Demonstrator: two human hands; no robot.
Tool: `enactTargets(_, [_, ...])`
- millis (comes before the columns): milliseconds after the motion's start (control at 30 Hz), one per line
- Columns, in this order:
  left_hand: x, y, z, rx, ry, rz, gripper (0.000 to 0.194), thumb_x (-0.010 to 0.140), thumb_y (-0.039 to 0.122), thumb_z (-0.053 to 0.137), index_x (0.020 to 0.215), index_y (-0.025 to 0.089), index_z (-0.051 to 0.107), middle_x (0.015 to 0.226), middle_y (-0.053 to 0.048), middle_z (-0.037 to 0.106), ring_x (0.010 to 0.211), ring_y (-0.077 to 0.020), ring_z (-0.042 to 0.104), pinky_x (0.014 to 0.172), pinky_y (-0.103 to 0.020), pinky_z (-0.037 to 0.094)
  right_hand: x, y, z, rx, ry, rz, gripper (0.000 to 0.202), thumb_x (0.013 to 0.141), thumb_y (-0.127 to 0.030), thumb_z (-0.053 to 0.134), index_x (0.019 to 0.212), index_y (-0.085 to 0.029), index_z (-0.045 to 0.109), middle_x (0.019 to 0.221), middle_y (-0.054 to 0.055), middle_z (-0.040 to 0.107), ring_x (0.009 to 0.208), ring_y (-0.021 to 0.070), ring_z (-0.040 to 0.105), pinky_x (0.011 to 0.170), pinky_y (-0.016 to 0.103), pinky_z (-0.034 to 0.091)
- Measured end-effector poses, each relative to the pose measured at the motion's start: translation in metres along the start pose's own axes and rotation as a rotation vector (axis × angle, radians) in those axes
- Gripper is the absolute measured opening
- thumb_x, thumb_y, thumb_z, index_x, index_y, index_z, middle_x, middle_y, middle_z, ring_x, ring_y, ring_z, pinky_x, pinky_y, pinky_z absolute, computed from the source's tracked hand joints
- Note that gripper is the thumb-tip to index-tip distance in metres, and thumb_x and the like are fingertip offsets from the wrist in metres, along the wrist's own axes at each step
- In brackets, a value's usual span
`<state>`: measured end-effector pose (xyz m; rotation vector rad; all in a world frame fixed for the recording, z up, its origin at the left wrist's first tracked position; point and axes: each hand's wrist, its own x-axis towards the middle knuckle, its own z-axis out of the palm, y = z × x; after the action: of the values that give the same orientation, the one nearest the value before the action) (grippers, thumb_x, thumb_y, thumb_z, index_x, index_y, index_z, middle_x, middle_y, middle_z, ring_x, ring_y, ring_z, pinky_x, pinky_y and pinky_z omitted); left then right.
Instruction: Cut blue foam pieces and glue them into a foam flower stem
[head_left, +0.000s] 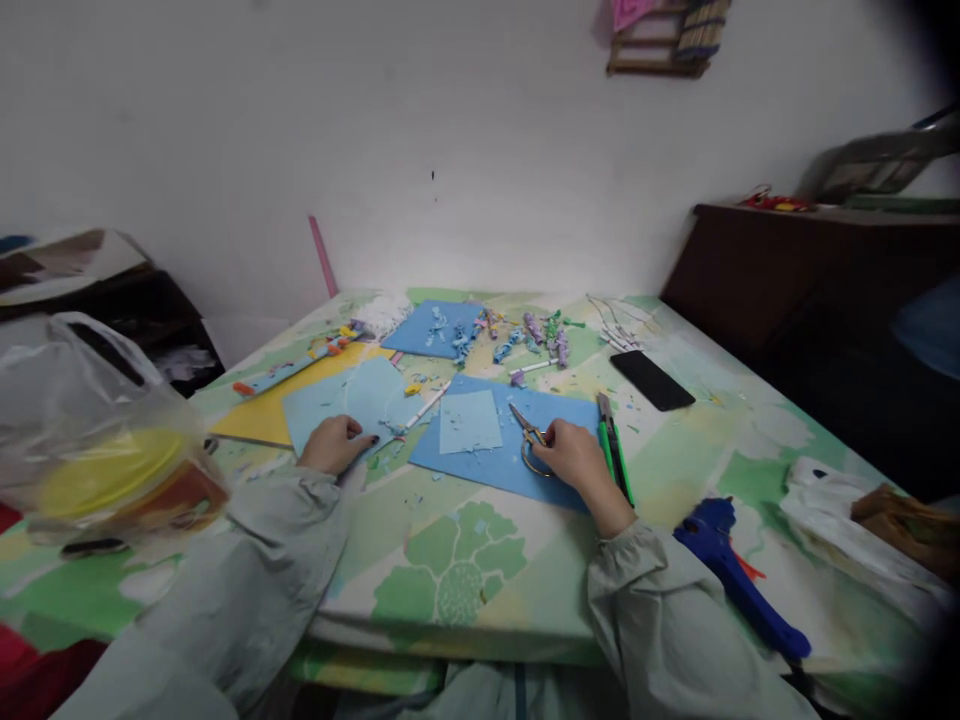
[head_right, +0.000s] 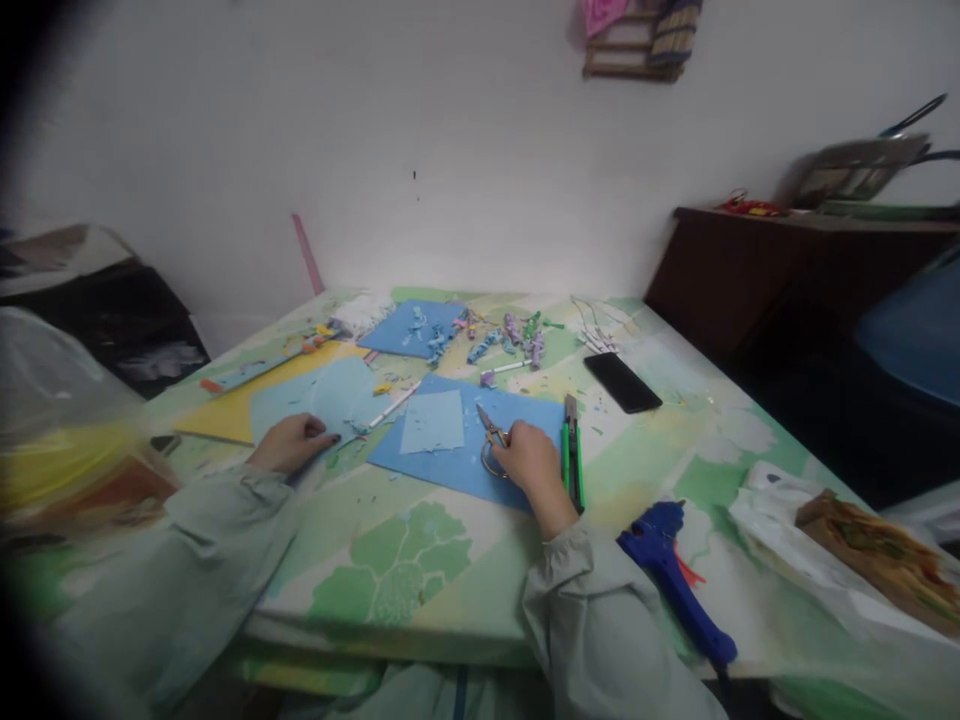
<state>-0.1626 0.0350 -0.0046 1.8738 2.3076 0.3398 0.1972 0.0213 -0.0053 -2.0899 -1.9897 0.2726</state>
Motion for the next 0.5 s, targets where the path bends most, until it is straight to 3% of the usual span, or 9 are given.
enactTargets(100, [0.003,0.006,0.006,-0.031,-0.002,0.025,0.029,0.064,0.040,0.061,0.079,0.016,0.061,0.092,-0.012,0.066,0.091,-0.0267,0.060,0.075,-0.032,0.044,-0.001,-0.001,0.000,-0.007,0.009,-0.001,0.018,0.076,-0.033,0.055,0.082,-0.017,0.062,0.084,0.010,0.068,0.078,0.0227,0.062,0.055,0.027,0.030])
enactTargets(333, [0.002,0.002,0.007,-0.129,-0.003,-0.006,0.008,0.068,0.026,0.056,0.071,0.019,0.058,0.078,-0.004,0.067,0.079,-0.0202,0.062,0.067,-0.027,0.045,-0.009,-0.005,0.000,-0.015,0.054,0.018,0.018,0.077,-0.032,0.057,0.074,-0.015,0.062,0.075,0.012,0.066,0.071,0.0229,0.062,0.053,0.027,0.030])
enactTargets(500, [-0.002,-0.005,0.005,-0.166,0.029,-0.029,0.021,0.072,0.031,0.052,0.085,0.017,0.060,0.086,-0.006,0.067,0.083,-0.0199,0.062,0.074,-0.028,0.046,-0.022,-0.016,-0.017,0.020,0.126,-0.005,0.029,0.083,-0.036,0.052,0.064,-0.015,0.059,0.065,0.010,0.063,0.063,0.0195,0.059,0.052,0.026,0.031])
